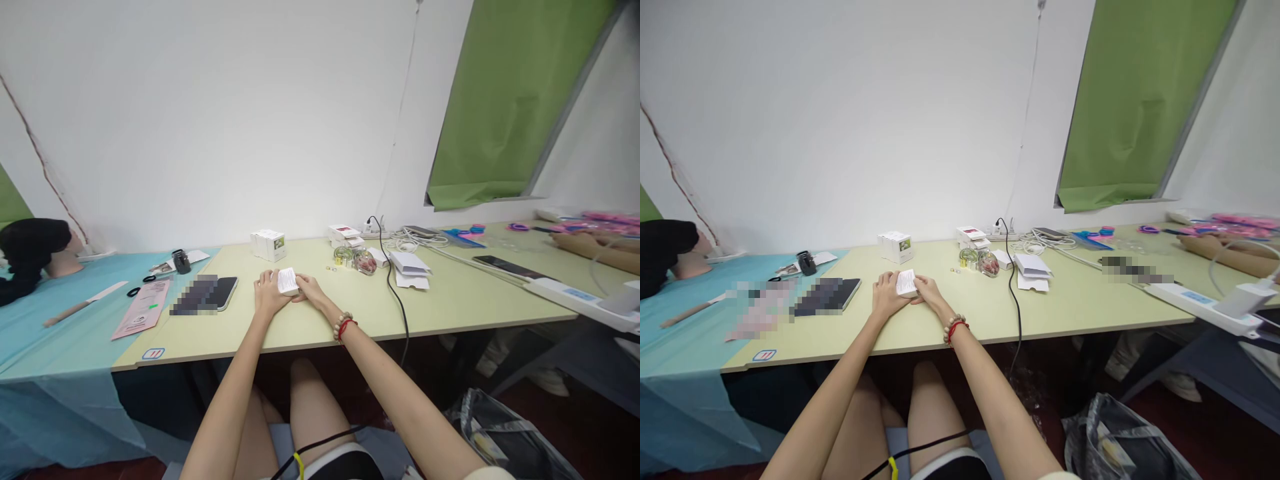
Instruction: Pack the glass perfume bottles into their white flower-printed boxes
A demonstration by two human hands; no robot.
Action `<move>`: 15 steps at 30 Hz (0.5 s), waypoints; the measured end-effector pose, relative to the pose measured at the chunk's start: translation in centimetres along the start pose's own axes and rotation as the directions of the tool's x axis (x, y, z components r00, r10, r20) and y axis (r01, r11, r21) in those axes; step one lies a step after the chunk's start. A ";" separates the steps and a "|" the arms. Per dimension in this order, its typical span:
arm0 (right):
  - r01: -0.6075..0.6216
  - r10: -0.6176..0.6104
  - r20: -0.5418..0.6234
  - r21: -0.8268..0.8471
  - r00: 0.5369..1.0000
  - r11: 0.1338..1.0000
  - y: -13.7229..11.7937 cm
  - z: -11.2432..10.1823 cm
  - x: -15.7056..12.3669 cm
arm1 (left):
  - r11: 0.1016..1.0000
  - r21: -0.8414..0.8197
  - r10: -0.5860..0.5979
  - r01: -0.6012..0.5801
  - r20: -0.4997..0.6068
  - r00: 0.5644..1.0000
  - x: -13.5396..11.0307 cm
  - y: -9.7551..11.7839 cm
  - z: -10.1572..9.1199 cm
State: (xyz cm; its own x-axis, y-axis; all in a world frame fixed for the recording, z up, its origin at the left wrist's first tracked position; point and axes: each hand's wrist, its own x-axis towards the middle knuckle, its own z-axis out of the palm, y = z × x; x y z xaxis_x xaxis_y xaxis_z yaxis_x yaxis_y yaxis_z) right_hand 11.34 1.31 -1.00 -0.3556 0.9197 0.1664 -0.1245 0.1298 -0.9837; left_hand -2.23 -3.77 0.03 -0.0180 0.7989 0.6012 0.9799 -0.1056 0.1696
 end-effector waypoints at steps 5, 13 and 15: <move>0.013 -0.018 -0.096 -0.054 0.995 0.998 0.9 0.2 0.5 | 1.000 0.014 -0.011 0.011 0.024 1.000 0.2 -0.2 0.3; 0.072 -0.085 -0.152 -0.089 0.985 0.993 0.7 0.1 0.0 | 1.000 0.020 -0.003 0.002 0.026 1.000 0.2 -0.4 0.4; 0.080 -0.094 -0.151 -0.096 0.984 0.992 0.6 0.3 -0.1 | 1.000 0.013 -0.003 0.003 0.024 1.000 0.2 -0.3 0.4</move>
State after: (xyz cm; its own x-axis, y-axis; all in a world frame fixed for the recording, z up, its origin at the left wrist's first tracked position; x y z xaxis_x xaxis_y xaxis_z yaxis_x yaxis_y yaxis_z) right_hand 11.00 1.23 -1.59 -0.1980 0.9489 0.2458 -0.0629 0.2379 -0.9692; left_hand -2.50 -3.39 -0.23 -0.0165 0.8131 0.5819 0.9824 -0.0951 0.1608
